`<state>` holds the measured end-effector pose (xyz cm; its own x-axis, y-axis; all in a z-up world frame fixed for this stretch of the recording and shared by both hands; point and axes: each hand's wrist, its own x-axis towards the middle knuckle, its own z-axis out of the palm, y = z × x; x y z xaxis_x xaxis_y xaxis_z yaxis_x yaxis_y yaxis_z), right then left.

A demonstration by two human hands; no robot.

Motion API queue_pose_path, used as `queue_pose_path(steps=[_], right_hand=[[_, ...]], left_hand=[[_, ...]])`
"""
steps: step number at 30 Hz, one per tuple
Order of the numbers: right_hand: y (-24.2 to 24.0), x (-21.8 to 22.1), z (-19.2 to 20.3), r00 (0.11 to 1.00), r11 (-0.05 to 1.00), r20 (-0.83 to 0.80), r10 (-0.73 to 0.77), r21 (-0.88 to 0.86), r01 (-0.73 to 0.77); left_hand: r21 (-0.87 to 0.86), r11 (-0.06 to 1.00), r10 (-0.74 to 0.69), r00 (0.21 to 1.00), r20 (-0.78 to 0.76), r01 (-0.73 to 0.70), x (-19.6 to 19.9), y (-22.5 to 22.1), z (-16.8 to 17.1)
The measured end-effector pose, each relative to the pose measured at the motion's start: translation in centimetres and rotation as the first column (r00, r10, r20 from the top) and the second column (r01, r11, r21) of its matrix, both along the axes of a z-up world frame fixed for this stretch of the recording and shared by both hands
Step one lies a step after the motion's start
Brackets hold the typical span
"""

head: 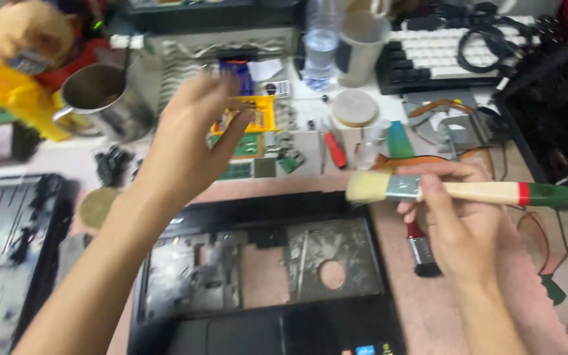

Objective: Cleaning the interior surface of a laptop casing using a cloth and a paintbrush to remove dust and debris.

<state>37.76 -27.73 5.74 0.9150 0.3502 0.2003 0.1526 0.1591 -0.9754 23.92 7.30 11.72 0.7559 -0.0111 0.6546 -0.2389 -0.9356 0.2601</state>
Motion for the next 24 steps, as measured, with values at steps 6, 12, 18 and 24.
queue_pose_path(steps=[6,12,18,24], right_hand=[[2.1,-3.0,2.3,0.987,0.979,0.023,0.156,-0.135,-0.151],[9.5,-6.7,2.0,0.928,0.925,0.093,0.361,-0.166,-0.343],[17.7,-13.4,2.4,0.783,0.774,0.096,0.614,-0.266,-0.574],[20.9,-15.1,0.9,0.654,0.560,0.123,0.746,-0.647,-0.517]], left_hand=[[-0.483,0.754,0.412,0.893,-0.181,-0.446,-17.8,-3.6,-4.5],[-0.907,0.321,0.466,0.879,-0.100,-0.273,-21.9,-5.9,-10.7],[-0.993,0.119,0.242,0.970,0.012,-0.017,-23.1,-6.3,-10.6],[-0.995,-0.028,0.193,0.977,0.089,0.096,-23.2,-5.7,-13.1]])
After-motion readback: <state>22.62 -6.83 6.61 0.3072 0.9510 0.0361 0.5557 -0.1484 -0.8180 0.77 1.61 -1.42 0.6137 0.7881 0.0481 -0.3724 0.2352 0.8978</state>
